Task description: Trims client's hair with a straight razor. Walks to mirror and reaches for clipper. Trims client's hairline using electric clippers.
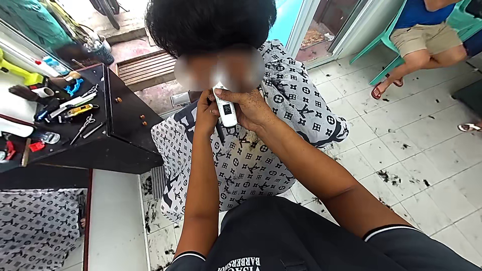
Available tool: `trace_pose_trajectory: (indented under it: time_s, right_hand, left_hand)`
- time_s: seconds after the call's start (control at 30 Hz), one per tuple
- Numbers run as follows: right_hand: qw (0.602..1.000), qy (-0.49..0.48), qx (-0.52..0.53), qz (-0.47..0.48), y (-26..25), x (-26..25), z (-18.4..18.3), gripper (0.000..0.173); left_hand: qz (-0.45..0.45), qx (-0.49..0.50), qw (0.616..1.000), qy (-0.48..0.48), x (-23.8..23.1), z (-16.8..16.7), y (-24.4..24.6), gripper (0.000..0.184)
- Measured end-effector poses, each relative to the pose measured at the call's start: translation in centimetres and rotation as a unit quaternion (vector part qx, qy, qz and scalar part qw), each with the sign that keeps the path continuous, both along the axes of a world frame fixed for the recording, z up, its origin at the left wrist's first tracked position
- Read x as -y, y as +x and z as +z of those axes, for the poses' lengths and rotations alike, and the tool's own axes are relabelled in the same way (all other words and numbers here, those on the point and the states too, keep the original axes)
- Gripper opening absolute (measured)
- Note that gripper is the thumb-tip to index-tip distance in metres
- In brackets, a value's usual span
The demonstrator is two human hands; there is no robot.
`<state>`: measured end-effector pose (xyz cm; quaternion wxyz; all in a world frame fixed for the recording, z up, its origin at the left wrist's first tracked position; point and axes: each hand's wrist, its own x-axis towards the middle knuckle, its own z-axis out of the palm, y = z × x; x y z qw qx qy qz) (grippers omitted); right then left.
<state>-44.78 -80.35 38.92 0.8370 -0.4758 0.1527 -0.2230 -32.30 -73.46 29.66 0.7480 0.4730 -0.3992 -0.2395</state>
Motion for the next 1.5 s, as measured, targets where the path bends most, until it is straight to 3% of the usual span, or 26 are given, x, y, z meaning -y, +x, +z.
trace_pose_trajectory:
  time_s: [0.07, 0.17, 0.27, 0.37, 0.5, 0.63, 1.0, 1.13, 1.23, 1.37, 1.5]
  right_hand:
    - [1.000, -0.030, -0.002, -0.009, -0.1, 0.1, 0.0, 0.033]
    - [0.996, -0.089, 0.010, -0.015, -0.6, 0.2, -0.1, 0.048]
    - [0.999, -0.044, -0.006, 0.004, -0.5, 0.1, 0.0, 0.037]
    - [0.999, -0.045, 0.007, -0.005, -0.6, -0.1, -0.3, 0.038]
    - [0.998, 0.060, -0.023, 0.007, -0.6, 0.1, 0.3, 0.025]
    - [1.000, 0.031, -0.003, 0.001, -0.6, 0.0, 0.1, 0.026]
    - [0.998, 0.056, -0.011, 0.011, -1.0, 0.4, 0.1, 0.028]
    - [0.999, 0.039, -0.003, 0.009, -1.0, 0.2, -0.1, 0.039]
    - [0.997, 0.076, -0.003, 0.020, -1.0, 0.5, -0.5, 0.030]
    - [0.999, 0.029, 0.037, 0.005, -0.8, 0.5, -0.5, 0.038]
    - [0.998, 0.051, 0.016, 0.020, -0.7, 0.6, -0.2, 0.028]
  left_hand:
    - [0.011, -0.001, 1.000, 0.014, 0.0, 0.3, -0.2, 0.034]
    - [0.045, 0.018, 0.998, 0.043, 0.1, 0.3, -0.7, 0.032]
    - [0.050, 0.019, 0.997, 0.055, -0.3, 0.1, -0.6, 0.032]
    - [0.036, 0.020, 0.996, 0.076, -0.5, 0.3, -0.6, 0.039]
    - [0.029, 0.018, 0.996, 0.082, -0.4, 0.4, -0.3, 0.041]
    - [0.034, -0.007, 0.996, 0.084, -0.4, 0.7, -0.6, 0.032]
    - [0.015, 0.005, 0.998, 0.060, -0.3, 0.5, -0.7, 0.030]
    - [0.023, 0.015, 0.998, 0.057, 0.0, 0.1, -0.5, 0.032]
    - [0.009, 0.015, 0.999, 0.035, 0.4, -0.6, -0.3, 0.037]
    - [0.016, -0.004, 0.999, 0.036, 0.3, 0.3, -0.9, 0.031]
    - [0.005, -0.009, 1.000, 0.022, 0.2, 0.1, -0.6, 0.024]
